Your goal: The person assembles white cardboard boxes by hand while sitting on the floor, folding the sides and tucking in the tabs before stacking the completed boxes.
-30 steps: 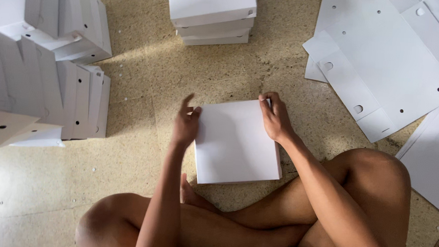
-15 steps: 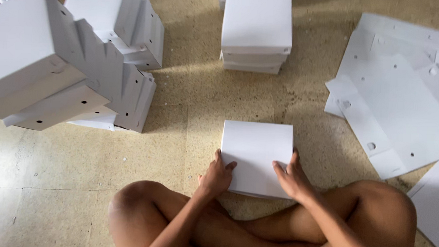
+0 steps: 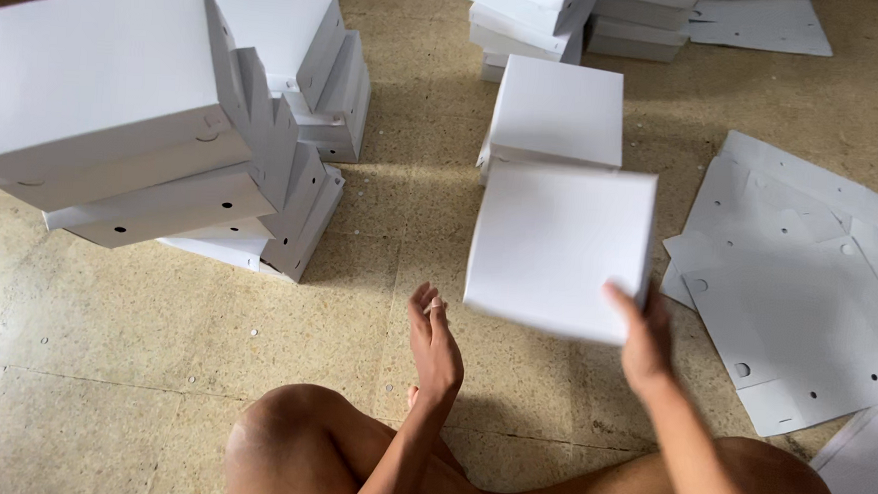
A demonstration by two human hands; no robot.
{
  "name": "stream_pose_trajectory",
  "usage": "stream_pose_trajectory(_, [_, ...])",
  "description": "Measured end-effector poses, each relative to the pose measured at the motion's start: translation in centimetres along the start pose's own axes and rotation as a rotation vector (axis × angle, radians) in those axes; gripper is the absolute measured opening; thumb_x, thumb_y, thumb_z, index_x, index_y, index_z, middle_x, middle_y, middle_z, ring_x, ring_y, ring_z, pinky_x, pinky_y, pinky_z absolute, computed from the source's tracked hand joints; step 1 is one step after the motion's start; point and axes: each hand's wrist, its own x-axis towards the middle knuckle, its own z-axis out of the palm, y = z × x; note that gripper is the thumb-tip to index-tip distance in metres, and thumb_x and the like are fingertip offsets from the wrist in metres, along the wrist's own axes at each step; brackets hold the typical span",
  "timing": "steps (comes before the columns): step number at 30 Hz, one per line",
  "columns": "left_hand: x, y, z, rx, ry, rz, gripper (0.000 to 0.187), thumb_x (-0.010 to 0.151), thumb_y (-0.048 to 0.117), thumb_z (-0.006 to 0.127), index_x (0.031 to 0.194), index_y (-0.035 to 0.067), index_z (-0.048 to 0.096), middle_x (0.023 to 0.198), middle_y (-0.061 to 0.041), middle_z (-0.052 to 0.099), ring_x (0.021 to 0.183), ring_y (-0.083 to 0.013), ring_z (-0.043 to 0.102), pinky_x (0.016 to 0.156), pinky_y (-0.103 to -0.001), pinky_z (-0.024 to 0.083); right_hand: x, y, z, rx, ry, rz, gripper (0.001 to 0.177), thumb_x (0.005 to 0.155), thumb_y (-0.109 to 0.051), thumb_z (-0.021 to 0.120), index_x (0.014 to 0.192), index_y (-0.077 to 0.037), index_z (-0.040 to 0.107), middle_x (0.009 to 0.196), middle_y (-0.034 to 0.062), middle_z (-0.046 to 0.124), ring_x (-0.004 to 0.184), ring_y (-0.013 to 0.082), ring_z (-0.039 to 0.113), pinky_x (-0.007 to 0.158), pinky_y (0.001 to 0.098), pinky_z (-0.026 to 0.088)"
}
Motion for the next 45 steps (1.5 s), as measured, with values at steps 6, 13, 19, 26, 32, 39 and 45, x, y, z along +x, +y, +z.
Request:
stream_pose_trajectory(6, [2.1, -4.3, 0.8, 0.063, 0.039, 0.019, 0.044, 0.102, 0.024, 0.043, 0.14, 0.001, 0.042, 0.132, -0.029, 0.054, 0.118, -0.0447, 0.06, 0.101, -0.053, 0.048, 19.9, -0.9, -0.1, 0.2, -0.118, -0.05, 0.053, 0.092, -0.053, 0.076, 0.13, -0.019, 0.061, 0.118, 0.0004, 0.066, 0.109, 0.0161, 0.061, 0.095, 0.033, 0.049])
stream_pose_trajectory(13, [2.3, -4.7, 1.9, 0.29, -0.045, -0.003, 0.045, 0.095, 0.033, 0.043, 0.136, 0.015, 0.049, 0.135, -0.009, 0.057, 0.107, -0.0239, 0.059, 0.09, -0.043, 0.049, 26.3, -6.4, 3.1, -0.22, -0.07, 0.292, 0.073, 0.085, -0.066, 0.063, 0.138, -0.018, 0.049, 0.134, 0.0058, 0.057, 0.119, 0.0225, 0.057, 0.093, 0.0357, 0.051])
stream_pose_trajectory(19, [2.5, -5.0, 2.9, 0.467, -0.219, -0.035, 0.039, 0.093, 0.025, 0.048, 0.128, 0.016, 0.062, 0.131, -0.008, 0.063, 0.102, -0.0226, 0.066, 0.082, -0.041, 0.055, 28.8, -1.7, 1.5, -0.295, 0.098, 0.082, 0.056, 0.078, -0.079, 0.043, 0.085, -0.027, 0.063, 0.08, -0.0074, 0.058, 0.078, 0.0094, 0.055, 0.068, 0.0315, 0.04])
stream_pose_trajectory(26, [1.1, -8.4, 3.3, 0.889, -0.618, 0.243, 0.039, 0.094, 0.022, 0.054, 0.131, 0.014, 0.063, 0.132, -0.009, 0.062, 0.124, -0.028, 0.06, 0.103, -0.042, 0.047, 16.9, 12.0, -14.1, -0.802, -0.241, 0.06, 0.067, 0.089, -0.04, 0.066, 0.141, 0.0, 0.051, 0.143, 0.0235, 0.054, 0.131, 0.0352, 0.054, 0.107, 0.0404, 0.043])
stream_pose_trajectory(32, [0.5, -12.5, 8.6, 1.083, -0.922, 0.665, 0.044, 0.093, 0.014, 0.055, 0.137, 0.006, 0.052, 0.133, -0.017, 0.057, 0.125, -0.0354, 0.051, 0.102, -0.049, 0.046, 10.1, 16.0, -28.2, -1.123, -0.177, 0.175, 0.121, 0.074, -0.069, 0.072, 0.16, -0.008, 0.012, 0.162, 0.0324, 0.003, 0.152, 0.0421, 0.005, 0.121, 0.0458, 0.013])
stream_pose_trajectory(39, [-0.9, -15.7, 29.7, 1.365, -1.04, 1.331, 0.071, 0.087, 0.011, 0.065, 0.153, 0.012, 0.039, 0.154, -0.017, 0.037, 0.141, -0.0373, 0.041, 0.113, -0.05, 0.038, 8.4, 22.5, -28.0, -1.209, -0.222, 0.047, 0.117, 0.079, -0.082, 0.054, 0.161, -0.004, 0.021, 0.155, 0.048, 0.01, 0.145, 0.0643, 0.009, 0.111, 0.0772, 0.015])
stream_pose_trajectory(45, [2.8, -18.2, 38.0, 1.533, -1.066, 1.73, 0.088, 0.071, 0.048, 0.082, 0.15, 0.032, 0.047, 0.155, -0.001, 0.048, 0.136, -0.0276, 0.053, 0.108, -0.062, 0.041, 8.4, 25.4, -28.0, -1.412, -0.243, -0.215, 0.091, 0.094, -0.062, 0.051, 0.157, 0.001, 0.03, 0.141, 0.0514, 0.036, 0.135, 0.0675, 0.032, 0.105, 0.0712, 0.035])
